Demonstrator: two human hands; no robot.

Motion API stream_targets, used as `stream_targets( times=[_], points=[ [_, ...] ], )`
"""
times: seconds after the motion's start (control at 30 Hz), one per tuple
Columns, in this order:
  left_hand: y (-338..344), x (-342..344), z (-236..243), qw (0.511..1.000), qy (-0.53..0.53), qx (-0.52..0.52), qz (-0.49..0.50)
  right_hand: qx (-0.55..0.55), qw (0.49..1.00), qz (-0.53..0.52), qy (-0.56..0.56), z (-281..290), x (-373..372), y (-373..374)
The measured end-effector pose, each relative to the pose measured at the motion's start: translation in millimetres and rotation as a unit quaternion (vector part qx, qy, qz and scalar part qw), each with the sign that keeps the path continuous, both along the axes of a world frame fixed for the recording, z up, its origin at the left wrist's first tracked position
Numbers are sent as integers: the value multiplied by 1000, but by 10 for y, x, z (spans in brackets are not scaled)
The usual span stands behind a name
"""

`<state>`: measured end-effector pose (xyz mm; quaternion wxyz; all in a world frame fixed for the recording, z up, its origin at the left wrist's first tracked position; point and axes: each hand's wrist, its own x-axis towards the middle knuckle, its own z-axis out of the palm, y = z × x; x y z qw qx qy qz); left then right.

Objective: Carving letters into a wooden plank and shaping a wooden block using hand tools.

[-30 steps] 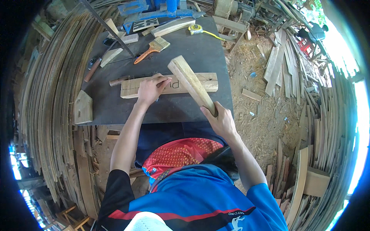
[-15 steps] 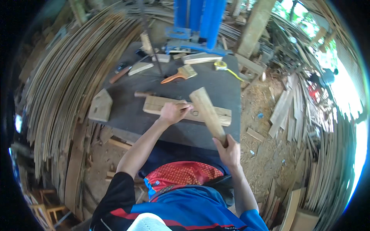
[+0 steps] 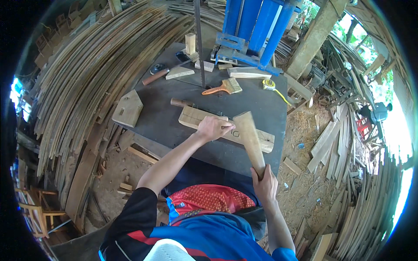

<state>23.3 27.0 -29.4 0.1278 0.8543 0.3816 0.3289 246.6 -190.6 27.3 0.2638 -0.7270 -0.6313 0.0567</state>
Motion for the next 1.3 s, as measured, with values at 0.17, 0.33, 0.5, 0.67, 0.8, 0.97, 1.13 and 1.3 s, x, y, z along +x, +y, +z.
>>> stream_targets(
  times=[0.17,0.33,0.5,0.67,0.8,0.97,1.13,1.3],
  points=[
    [-15,6,125,999,36,-21,8,-56,998,0,17,96,60,-17],
    [-62,-49,92,996,86,-16,10,-74,996,31,-37,42,74,-2],
    [-55,-25,28,999,30,-15,-10,53,997,4,47,110,5,-41],
    [-148,-4,231,998,59,-34,16,-49,998,29,-28,59,198,-68],
    [-58,-23,85,1000,9,3,-2,-7,1000,10,15,259,125,-7],
    [-49,20,201,991,121,-31,40,-48,996,40,-62,92,383,22],
    [-28,-36,20,998,58,-30,-12,9,1000,7,3,264,268,26],
    [-170,-9,85,993,91,-79,9,-66,996,25,-48,49,419,-205]
  ],
)
